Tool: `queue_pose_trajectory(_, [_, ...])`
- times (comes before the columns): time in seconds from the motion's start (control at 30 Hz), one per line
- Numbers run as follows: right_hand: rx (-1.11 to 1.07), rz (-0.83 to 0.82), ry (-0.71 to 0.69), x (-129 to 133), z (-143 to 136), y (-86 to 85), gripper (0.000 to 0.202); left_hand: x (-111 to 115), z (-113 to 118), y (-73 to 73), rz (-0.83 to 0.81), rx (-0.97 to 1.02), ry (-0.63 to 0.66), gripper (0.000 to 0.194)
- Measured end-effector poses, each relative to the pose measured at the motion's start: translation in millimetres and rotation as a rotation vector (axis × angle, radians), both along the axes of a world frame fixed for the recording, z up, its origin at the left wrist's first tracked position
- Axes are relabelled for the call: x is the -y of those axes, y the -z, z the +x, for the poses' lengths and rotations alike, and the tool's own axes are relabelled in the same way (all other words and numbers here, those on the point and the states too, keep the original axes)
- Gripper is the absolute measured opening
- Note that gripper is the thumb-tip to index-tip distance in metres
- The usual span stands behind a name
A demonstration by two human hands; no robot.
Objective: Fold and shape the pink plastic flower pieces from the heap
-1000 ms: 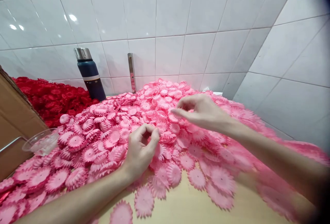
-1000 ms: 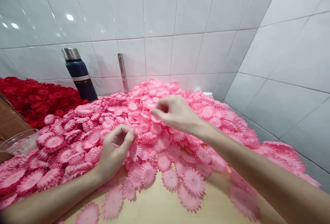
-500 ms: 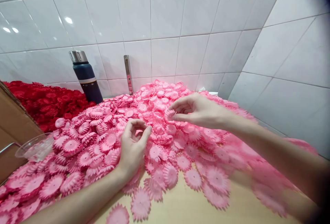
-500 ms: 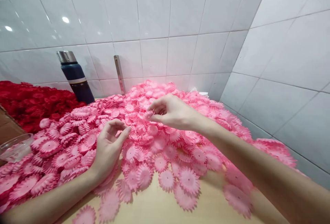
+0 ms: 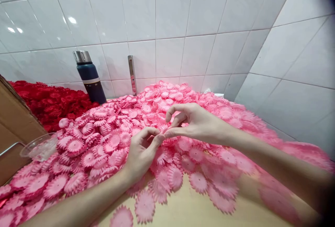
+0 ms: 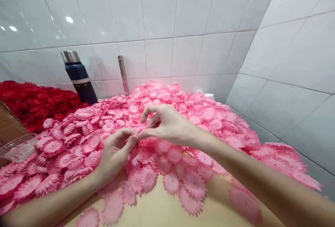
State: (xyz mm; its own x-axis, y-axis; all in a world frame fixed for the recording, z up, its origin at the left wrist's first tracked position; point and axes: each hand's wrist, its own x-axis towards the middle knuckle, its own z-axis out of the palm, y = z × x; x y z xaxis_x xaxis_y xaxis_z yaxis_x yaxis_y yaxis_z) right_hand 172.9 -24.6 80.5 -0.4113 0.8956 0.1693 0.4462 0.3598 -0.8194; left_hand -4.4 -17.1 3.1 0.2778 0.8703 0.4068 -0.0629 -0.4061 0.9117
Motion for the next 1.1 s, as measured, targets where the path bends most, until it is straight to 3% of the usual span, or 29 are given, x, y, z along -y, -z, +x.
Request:
queue_pose_trajectory(0.17, [-0.100,-0.054,-0.022,-3,2,5.6,0.029,-1,2,0.9,0.082,0.121,-0.041,0.010])
queue_pose_trajectory(0.3, [-0.097,-0.024,-0.081,-7,1,9.5,0.021,-2,0,0.5,0.129,0.016,-0.027,0.003])
queue_pose_trajectory(0.4, [-0.099,-0.014,-0.129,-10,1,9.4,0.016,-2,-1,0.0,0.095,-0.048,0.005,0.011])
queue_pose_trajectory(0.6, [-0.025,-0.060,-0.229,-10,4,4.9,0.015,-2,0,-2.1,0.030,-0.042,-0.009,0.010])
queue_pose_trajectory(0.83, [0.034,-0.021,-0.098,-2,0,5.1,0.012,-1,1,-3.5,0.042,-0.067,0.011,0.012])
queue_pose_trajectory(1.1, [0.082,0.029,-0.107,0,-1,3.3,0.010,-3,0,-2.4,0.054,-0.103,-0.005,0.010])
